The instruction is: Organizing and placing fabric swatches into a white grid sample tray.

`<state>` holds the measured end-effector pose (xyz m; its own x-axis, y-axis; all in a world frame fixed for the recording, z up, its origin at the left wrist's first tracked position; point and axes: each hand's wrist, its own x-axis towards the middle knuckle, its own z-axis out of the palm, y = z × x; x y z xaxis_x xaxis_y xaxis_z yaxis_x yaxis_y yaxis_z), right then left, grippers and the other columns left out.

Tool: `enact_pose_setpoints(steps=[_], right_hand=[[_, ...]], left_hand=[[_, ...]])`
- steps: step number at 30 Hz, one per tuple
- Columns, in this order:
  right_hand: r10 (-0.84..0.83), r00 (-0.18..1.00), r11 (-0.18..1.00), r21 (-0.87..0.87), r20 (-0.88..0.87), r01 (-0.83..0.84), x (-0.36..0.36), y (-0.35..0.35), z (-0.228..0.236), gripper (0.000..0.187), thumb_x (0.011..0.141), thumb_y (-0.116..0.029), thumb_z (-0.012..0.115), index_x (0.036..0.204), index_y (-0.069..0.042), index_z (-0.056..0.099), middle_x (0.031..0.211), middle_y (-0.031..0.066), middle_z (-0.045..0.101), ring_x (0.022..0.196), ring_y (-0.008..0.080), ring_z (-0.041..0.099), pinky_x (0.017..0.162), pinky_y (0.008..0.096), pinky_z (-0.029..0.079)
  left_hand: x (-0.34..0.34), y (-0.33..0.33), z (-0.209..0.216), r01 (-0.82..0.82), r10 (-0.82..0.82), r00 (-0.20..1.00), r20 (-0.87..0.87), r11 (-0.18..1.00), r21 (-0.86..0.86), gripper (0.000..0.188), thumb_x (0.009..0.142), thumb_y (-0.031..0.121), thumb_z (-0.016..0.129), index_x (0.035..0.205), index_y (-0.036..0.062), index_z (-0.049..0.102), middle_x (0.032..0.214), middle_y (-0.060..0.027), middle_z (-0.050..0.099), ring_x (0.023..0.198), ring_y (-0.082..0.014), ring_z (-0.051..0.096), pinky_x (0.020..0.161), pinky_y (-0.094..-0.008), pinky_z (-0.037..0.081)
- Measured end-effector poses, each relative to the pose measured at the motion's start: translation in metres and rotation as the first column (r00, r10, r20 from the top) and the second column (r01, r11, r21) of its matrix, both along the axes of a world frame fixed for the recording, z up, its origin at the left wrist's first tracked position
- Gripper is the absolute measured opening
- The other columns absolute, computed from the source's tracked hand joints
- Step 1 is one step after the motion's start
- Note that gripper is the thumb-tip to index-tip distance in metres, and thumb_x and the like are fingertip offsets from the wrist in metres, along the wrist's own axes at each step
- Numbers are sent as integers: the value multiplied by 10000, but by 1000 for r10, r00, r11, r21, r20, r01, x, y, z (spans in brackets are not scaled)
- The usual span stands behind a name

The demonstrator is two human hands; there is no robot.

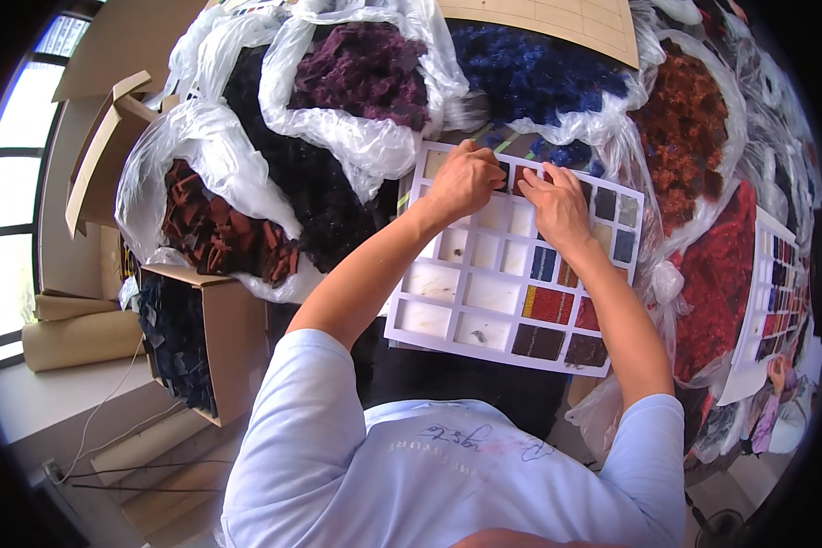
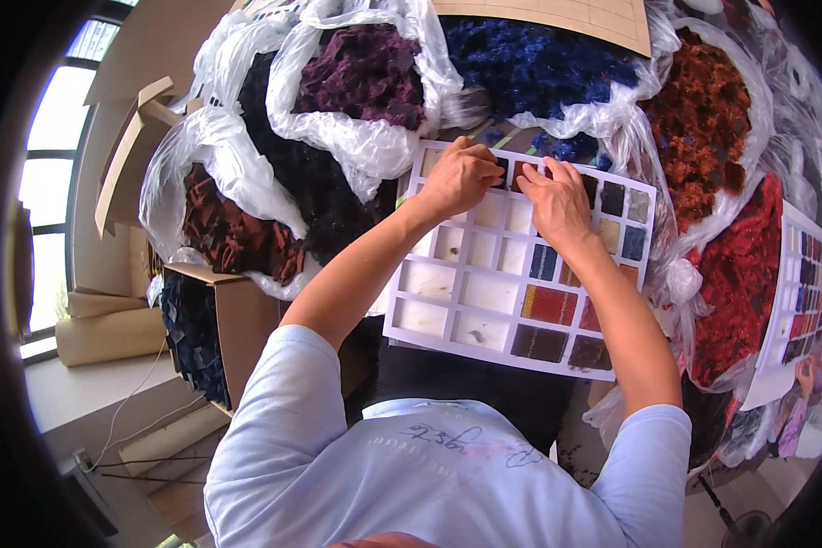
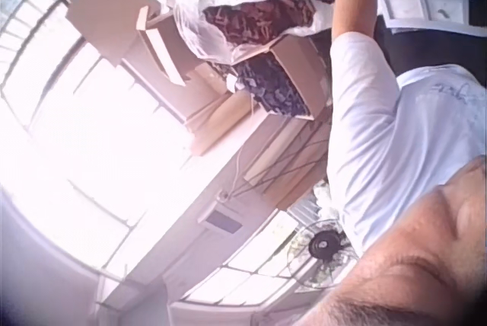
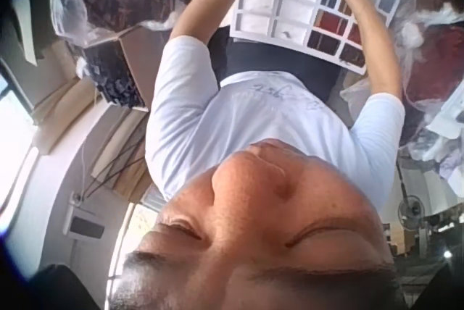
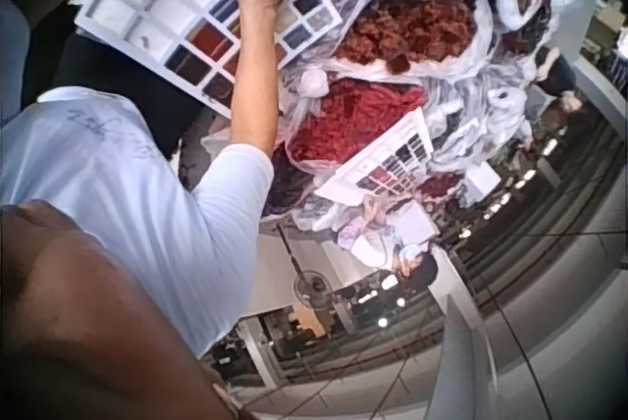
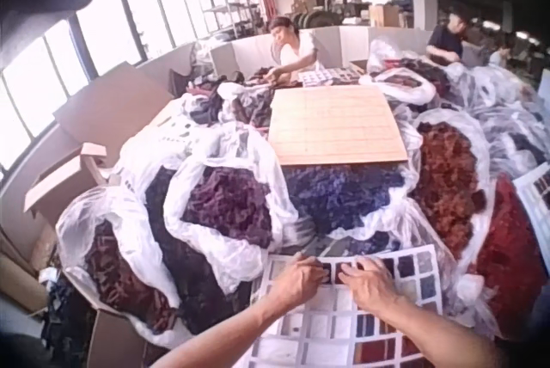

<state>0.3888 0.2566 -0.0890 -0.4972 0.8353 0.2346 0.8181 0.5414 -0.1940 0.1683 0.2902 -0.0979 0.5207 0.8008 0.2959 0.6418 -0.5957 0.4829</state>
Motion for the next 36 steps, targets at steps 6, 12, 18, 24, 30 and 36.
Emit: enact_pose_setpoints(steps=[6,12,18,24,30,36], right_hand=[[-78,995,957,-275,68,93,22,-7,5,339,977,-244,591,1291,-146,672,1439,55,566,1417,381,392,1187,553,220],[-21,954,948,-297,298,113,16,6,27,405,968,-307,598,1346,-162,624,1469,59,534,1428,373,371,1189,574,200],[10,991,978,-209,130,17,-60,59,43,248,901,-302,671,1011,-94,749,941,140,733,1061,367,655,969,444,485],[-320,910,925,-293,-263,241,-131,114,13,262,845,-269,739,1025,-78,743,1015,139,740,1019,328,685,886,419,530],[-535,780,688,-704,-325,179,-142,131,-5,320,768,-181,821,1051,-46,755,1013,120,755,905,219,709,849,344,536],[-584,666,657,-752,-464,52,-125,100,6,134,836,-119,779,905,-27,711,811,5,672,716,105,567,675,289,457]], left_hand=[[-13,-45,22,-158,147,978,150,985,66,146,859,141,693,966,69,761,993,-95,725,942,-291,638,878,-390,484],[-160,-93,13,-733,733,674,88,650,200,203,836,120,710,1008,18,672,953,-163,677,914,-363,616,818,-444,488],[-204,-100,-20,-818,818,571,-62,574,39,282,837,154,723,1050,6,609,1042,-202,657,981,-402,621,841,-449,495],[-202,-115,-17,-825,809,557,188,565,14,140,842,65,653,961,-8,648,928,-195,653,896,-384,631,775,-451,497],[-188,-142,-12,-815,790,480,382,563,-139,163,850,24,669,1013,22,681,912,-152,637,824,-311,631,737,-372,498],[-179,-146,-6,-795,767,438,469,574,-196,157,866,11,677,1022,15,685,912,-118,635,793,-229,632,713,-317,498]])
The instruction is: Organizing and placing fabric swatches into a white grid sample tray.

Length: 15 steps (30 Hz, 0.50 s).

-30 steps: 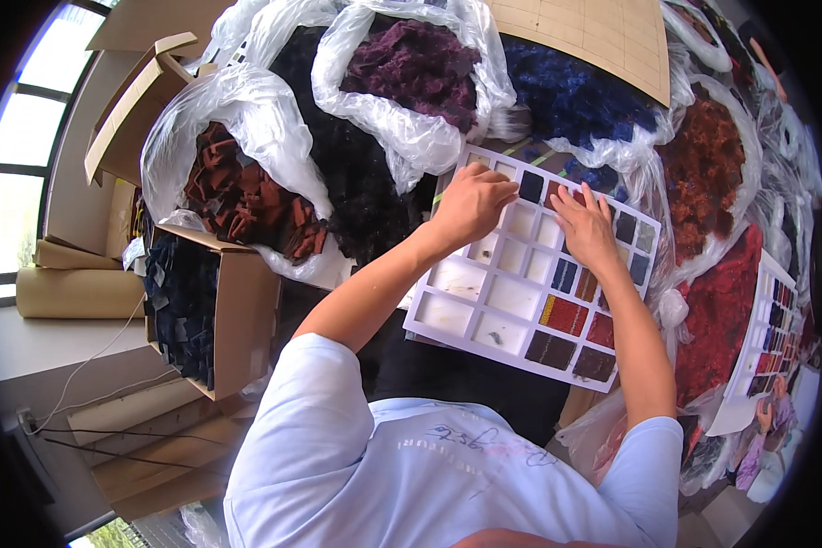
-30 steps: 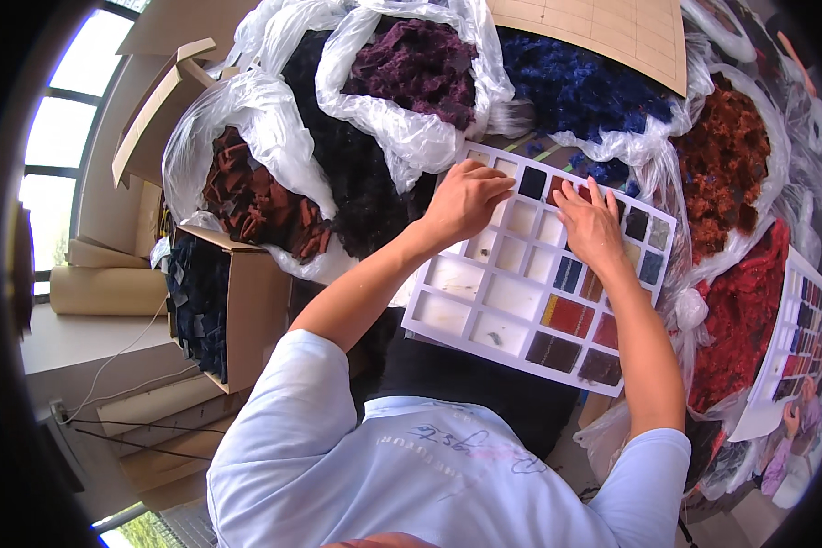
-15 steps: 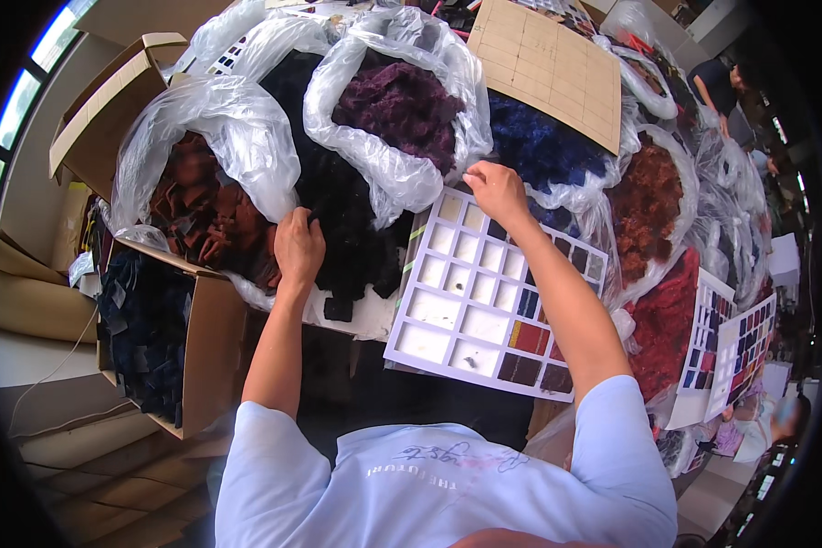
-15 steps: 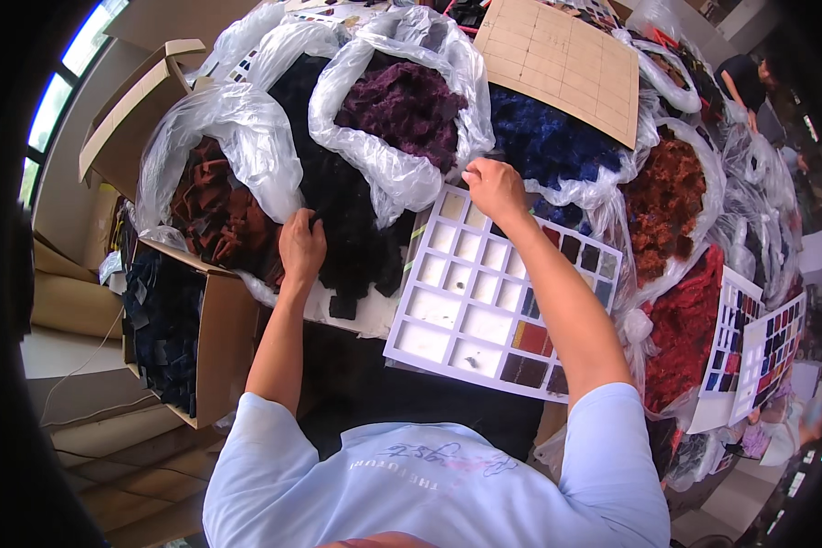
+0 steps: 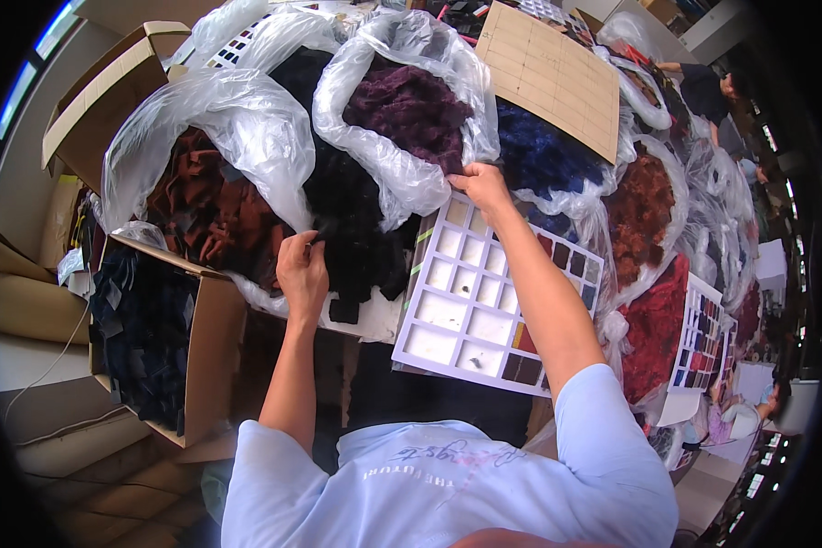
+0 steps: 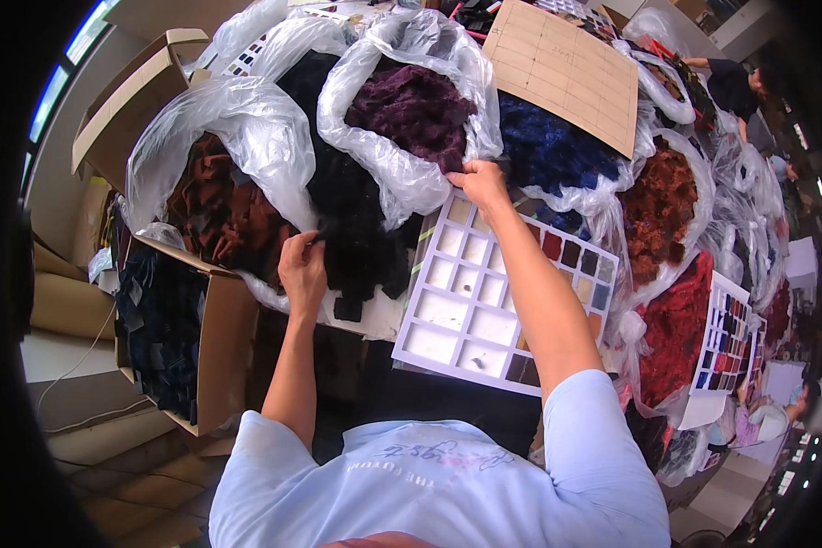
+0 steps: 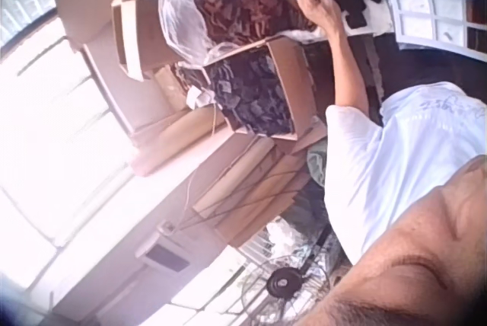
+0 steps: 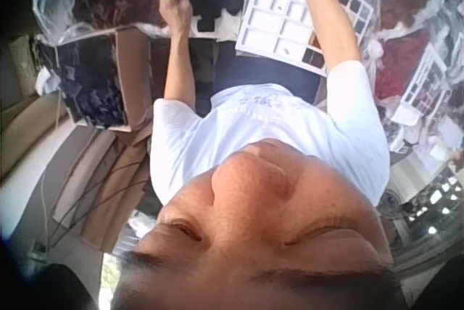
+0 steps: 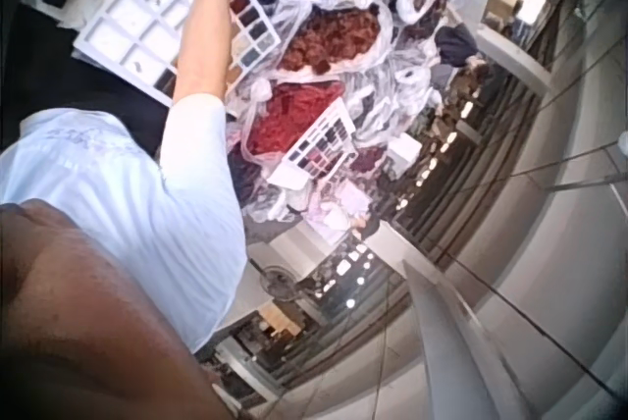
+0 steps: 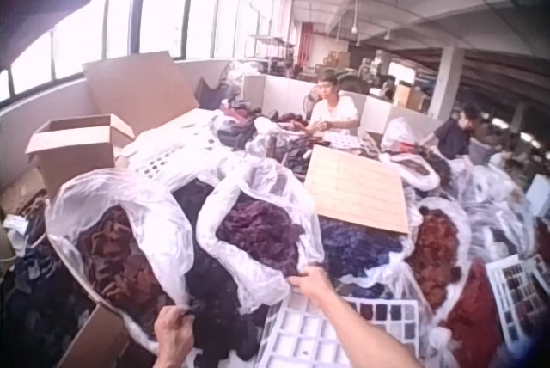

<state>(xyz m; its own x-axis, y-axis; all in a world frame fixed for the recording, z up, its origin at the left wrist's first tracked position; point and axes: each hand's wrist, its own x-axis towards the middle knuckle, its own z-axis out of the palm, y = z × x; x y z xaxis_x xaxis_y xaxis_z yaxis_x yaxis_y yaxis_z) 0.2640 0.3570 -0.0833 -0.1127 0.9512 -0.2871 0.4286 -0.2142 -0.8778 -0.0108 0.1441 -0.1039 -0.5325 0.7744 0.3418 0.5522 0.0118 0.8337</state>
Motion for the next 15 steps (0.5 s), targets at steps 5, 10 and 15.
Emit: enact_pose_setpoints(steps=[5,10,15], right_hand=[[-197,961,977,47,-194,210,86,-62,10,156,850,-136,783,811,-40,667,712,-35,603,631,54,478,578,244,395],[-375,870,918,-2,-321,396,190,-160,16,110,892,-146,745,856,-78,665,734,-58,595,625,36,483,604,209,397],[-578,732,792,-31,-360,610,253,-271,25,113,897,-145,739,852,-79,661,730,-53,589,633,37,502,611,210,407]], left_hand=[[13,1,10,55,-58,998,38,996,73,141,879,12,687,1020,13,688,890,-73,613,765,-163,592,699,-274,474],[50,10,12,217,-221,968,116,975,51,131,904,53,704,1024,3,689,880,-41,613,742,-106,568,685,-249,465],[113,25,11,488,-482,845,232,872,34,128,907,68,709,1010,-3,682,828,-18,583,726,-81,539,658,-233,440]])
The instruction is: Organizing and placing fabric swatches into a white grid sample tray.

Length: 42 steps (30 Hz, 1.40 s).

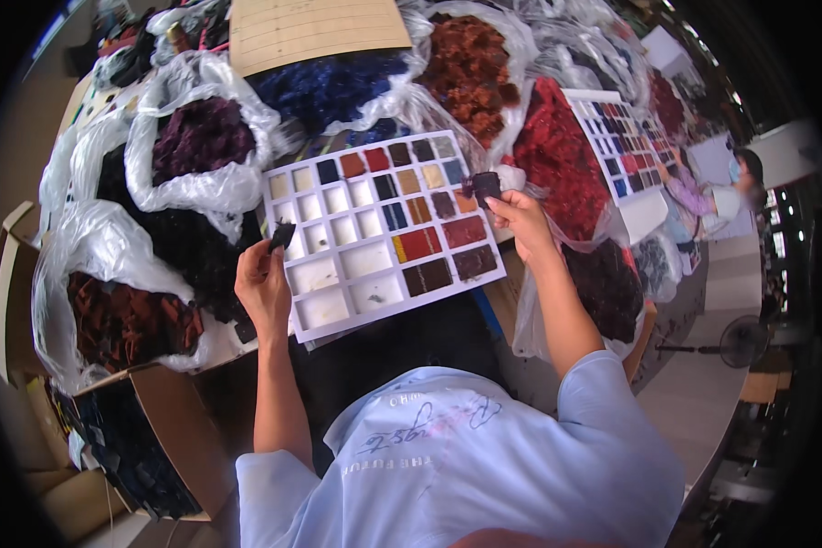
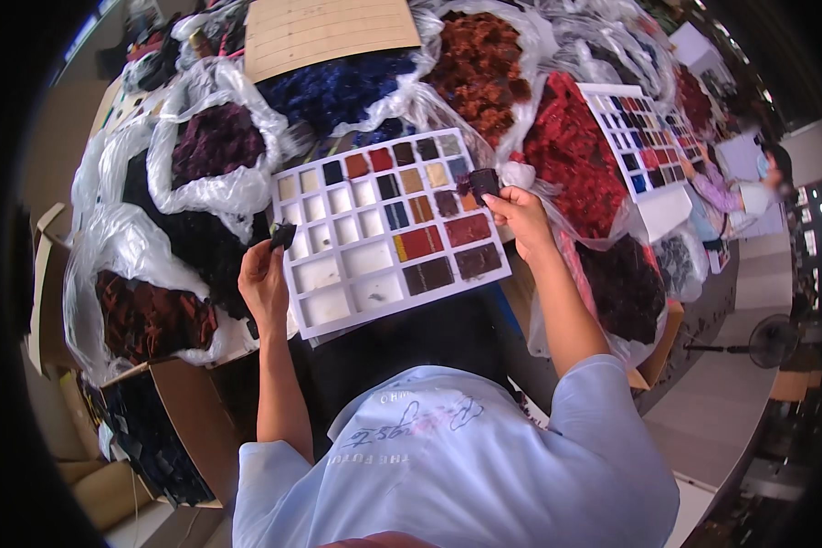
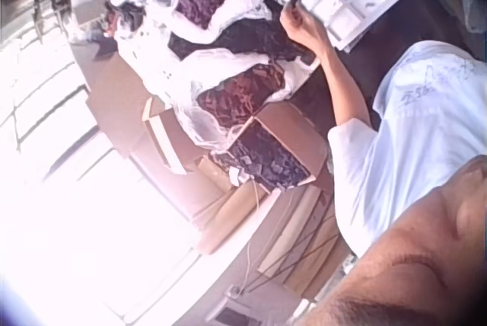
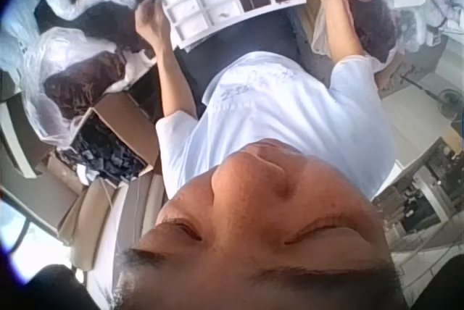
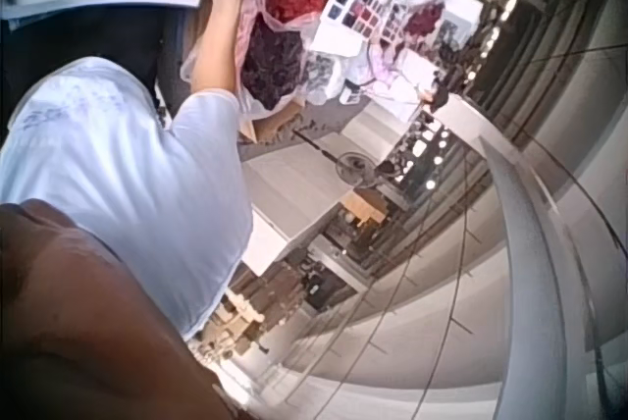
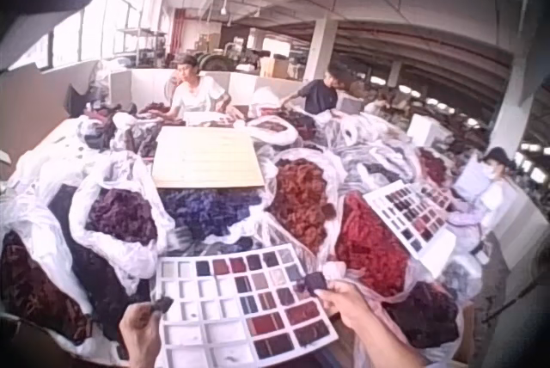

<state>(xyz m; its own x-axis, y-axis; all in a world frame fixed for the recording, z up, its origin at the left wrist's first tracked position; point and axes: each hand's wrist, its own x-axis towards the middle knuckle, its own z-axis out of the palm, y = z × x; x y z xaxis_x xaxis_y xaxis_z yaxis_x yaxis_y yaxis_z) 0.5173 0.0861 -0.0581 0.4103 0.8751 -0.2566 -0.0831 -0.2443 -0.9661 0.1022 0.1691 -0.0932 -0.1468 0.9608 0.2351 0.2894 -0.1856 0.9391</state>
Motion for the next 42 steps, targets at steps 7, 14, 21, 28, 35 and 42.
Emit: enact_pose_setpoints(steps=[7,14,21,28,35,42], right_hand=[[-240,966,945,-203,95,255,35,-183,-13,118,893,-145,741,875,-44,682,769,-46,607,661,42,494,629,214,403],[-441,877,730,-491,192,475,23,-283,-63,126,798,-139,729,858,-29,713,737,52,673,623,152,603,558,309,460],[383,534,459,-657,753,597,-15,-403,-124,246,761,-180,700,984,-81,729,959,187,721,940,398,692,814,469,562],[6,841,871,-416,540,261,20,-292,-89,198,843,-84,721,1023,-33,658,831,127,712,750,262,700,644,385,551],[33,994,998,53,-100,-28,-5,-156,-11,274,882,53,661,1153,18,636,978,86,721,875,130,687,815,254,542],[428,899,900,133,-93,-415,-79,4,-16,120,953,-66,660,1060,-13,647,961,25,675,844,82,643,748,231,535]], left_hand=[[167,-50,34,707,-568,702,429,626,-329,93,931,77,707,983,12,667,791,30,634,698,-40,534,624,-206,413],[328,-154,-81,868,-912,146,-383,304,-392,216,820,197,680,937,16,693,840,-218,709,822,-371,708,753,-461,566],[287,-159,-80,797,-888,13,-460,287,-532,164,810,170,672,949,86,700,918,-181,718,901,-387,694,808,-476,559],[256,-115,-21,847,-918,368,-146,396,-354,181,801,132,720,937,17,686,855,-176,705,808,-319,705,727,-387,538],[153,-62,33,747,-605,665,438,552,-371,133,921,51,687,1030,8,621,772,-13,656,687,-74,566,617,-240,456],[31,27,28,340,-309,940,142,858,-386,149,901,62,697,1031,-2,661,826,-64,709,632,-81,575,562,-239,463]])
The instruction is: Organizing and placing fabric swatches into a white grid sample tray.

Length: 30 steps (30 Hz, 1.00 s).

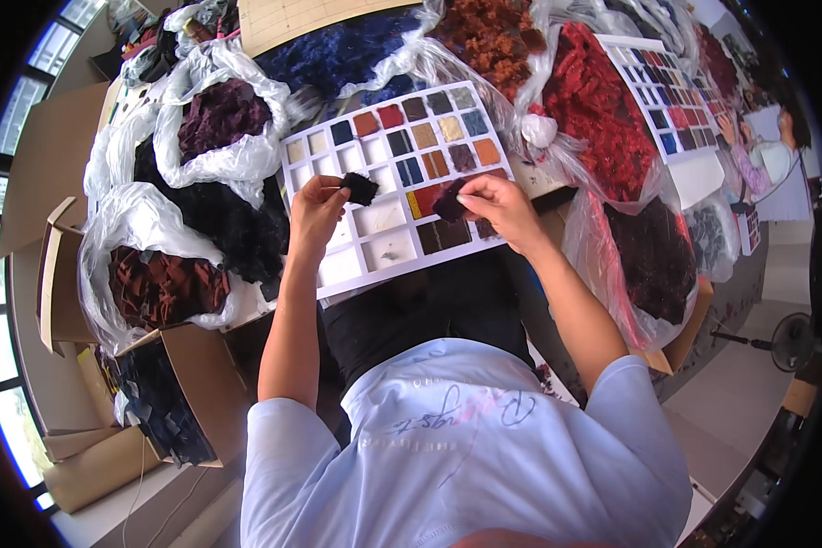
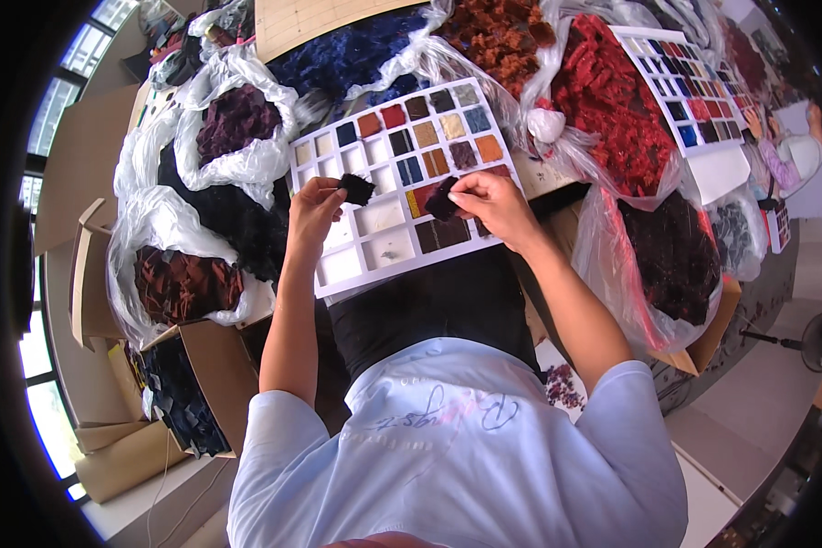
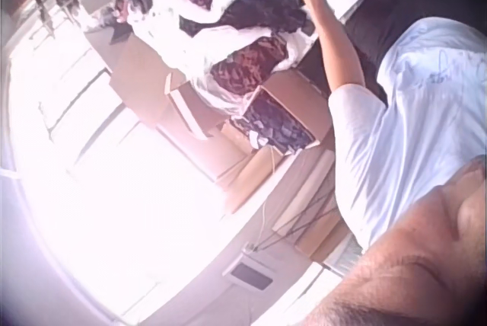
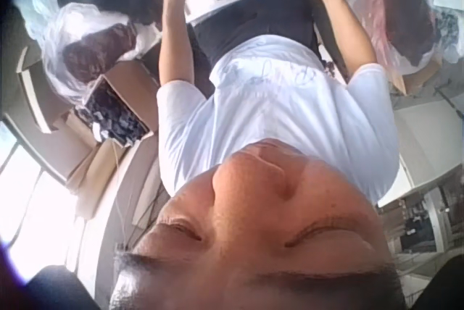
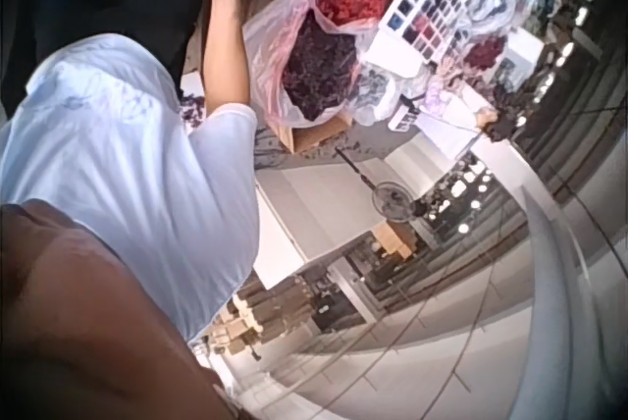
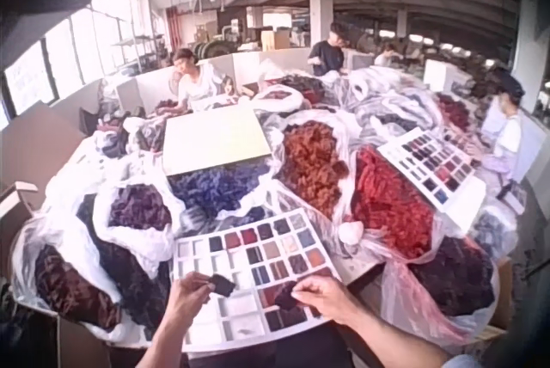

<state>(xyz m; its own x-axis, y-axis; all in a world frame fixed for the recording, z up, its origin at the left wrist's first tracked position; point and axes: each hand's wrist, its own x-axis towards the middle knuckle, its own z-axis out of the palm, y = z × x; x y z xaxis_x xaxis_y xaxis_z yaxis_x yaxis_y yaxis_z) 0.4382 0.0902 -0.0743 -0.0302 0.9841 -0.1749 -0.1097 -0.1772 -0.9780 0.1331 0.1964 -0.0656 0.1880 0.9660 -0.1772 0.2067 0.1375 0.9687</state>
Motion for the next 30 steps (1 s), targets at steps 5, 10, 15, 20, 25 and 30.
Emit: enact_pose_setpoints(steps=[5,10,15,20,25,30], right_hand=[[24,967,999,25,252,-31,-49,88,-13,185,896,-21,677,1072,-5,624,851,58,680,738,108,653,649,259,542],[35,870,990,105,492,-99,-52,163,-51,222,862,-100,718,1073,-37,690,948,125,740,832,212,709,743,333,548],[114,682,990,-28,723,-136,-60,176,-56,232,851,-171,745,1075,-111,748,994,129,745,942,266,712,824,377,545],[80,468,931,102,880,-351,-76,177,-32,226,830,-79,710,1051,-82,755,1032,184,691,1010,366,660,899,417,521],[96,378,910,73,921,-409,-71,163,-38,231,827,-70,702,1050,-42,754,1067,162,621,1037,343,630,917,422,503],[35,377,842,177,925,-510,-65,148,-34,165,822,-63,669,963,-80,753,988,128,623,987,323,606,887,427,506]], left_hand=[[-18,32,-29,-8,13,991,-135,999,36,162,888,90,699,1032,17,712,778,-42,708,639,-79,588,578,-251,469],[6,71,-43,76,-39,961,-275,989,127,186,857,120,699,1031,70,743,787,-88,725,695,-175,664,652,-323,506],[20,92,-46,181,-125,886,-447,980,84,166,839,152,695,986,116,763,847,-155,727,798,-314,707,732,-401,538],[25,102,-56,366,-141,797,-588,886,285,153,823,100,652,939,85,751,918,-196,713,869,-400,679,785,-450,542],[27,74,-51,344,-22,789,-615,844,411,156,826,122,704,964,78,761,1030,-153,687,922,-356,655,842,-433,515],[16,62,-37,481,-89,757,-648,746,460,246,775,96,754,1019,65,758,1012,-100,715,941,-326,626,870,-404,503]])
